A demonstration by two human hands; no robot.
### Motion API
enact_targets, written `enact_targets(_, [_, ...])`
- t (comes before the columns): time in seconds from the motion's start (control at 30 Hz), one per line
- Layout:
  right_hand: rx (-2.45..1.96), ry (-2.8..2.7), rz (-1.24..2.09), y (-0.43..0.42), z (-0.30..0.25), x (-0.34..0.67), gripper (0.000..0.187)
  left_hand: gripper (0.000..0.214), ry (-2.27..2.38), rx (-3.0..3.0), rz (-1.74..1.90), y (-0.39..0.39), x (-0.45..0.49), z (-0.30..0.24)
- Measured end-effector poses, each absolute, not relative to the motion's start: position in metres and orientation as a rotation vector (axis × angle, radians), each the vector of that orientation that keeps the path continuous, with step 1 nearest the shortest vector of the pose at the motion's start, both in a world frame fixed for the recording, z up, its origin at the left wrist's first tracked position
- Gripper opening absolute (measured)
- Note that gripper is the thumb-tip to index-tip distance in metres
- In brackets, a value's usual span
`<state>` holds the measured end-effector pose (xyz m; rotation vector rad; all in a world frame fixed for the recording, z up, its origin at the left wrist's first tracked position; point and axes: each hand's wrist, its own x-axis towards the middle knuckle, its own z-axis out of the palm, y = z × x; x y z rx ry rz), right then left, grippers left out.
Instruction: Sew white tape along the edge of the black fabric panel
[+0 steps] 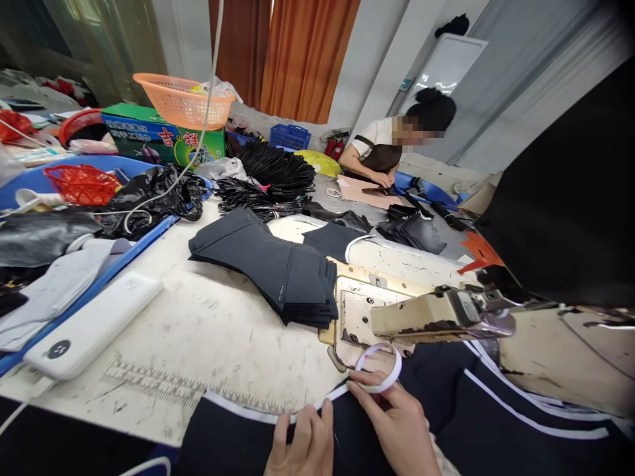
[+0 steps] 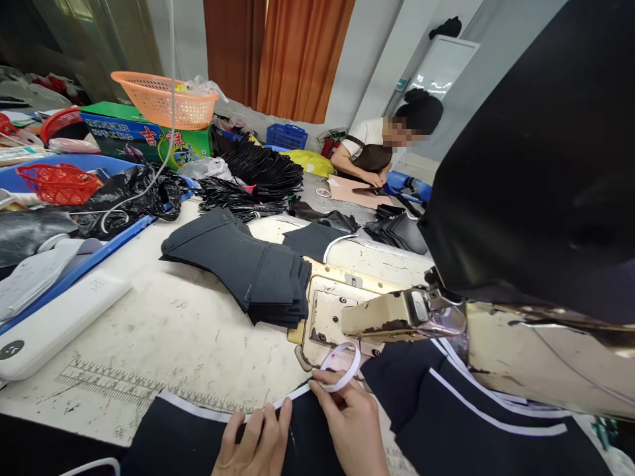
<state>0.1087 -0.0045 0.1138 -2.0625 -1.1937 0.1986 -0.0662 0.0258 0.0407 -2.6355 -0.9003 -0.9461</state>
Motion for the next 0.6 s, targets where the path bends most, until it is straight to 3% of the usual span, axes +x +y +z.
enact_targets(0.2, [-2.113,-1.246,0.134,-0.001,0.116,0.108,0.037,0.022,-0.869,-2.545,-1.061,0.030,-0.058,0.048])
enact_targets(0.37, [-2.146,-1.243,0.098,0.003,0.116,0.107,0.049,0.028,-0.876,-2.624,-0.959,0.029,-0.063,0.045])
enact_targets(0.6, [-2.133,-1.154,0.345,0.003,0.114,0.111,0.035,0.031,-0.809,-2.615,-1.100,0.019,-0.033,0.046])
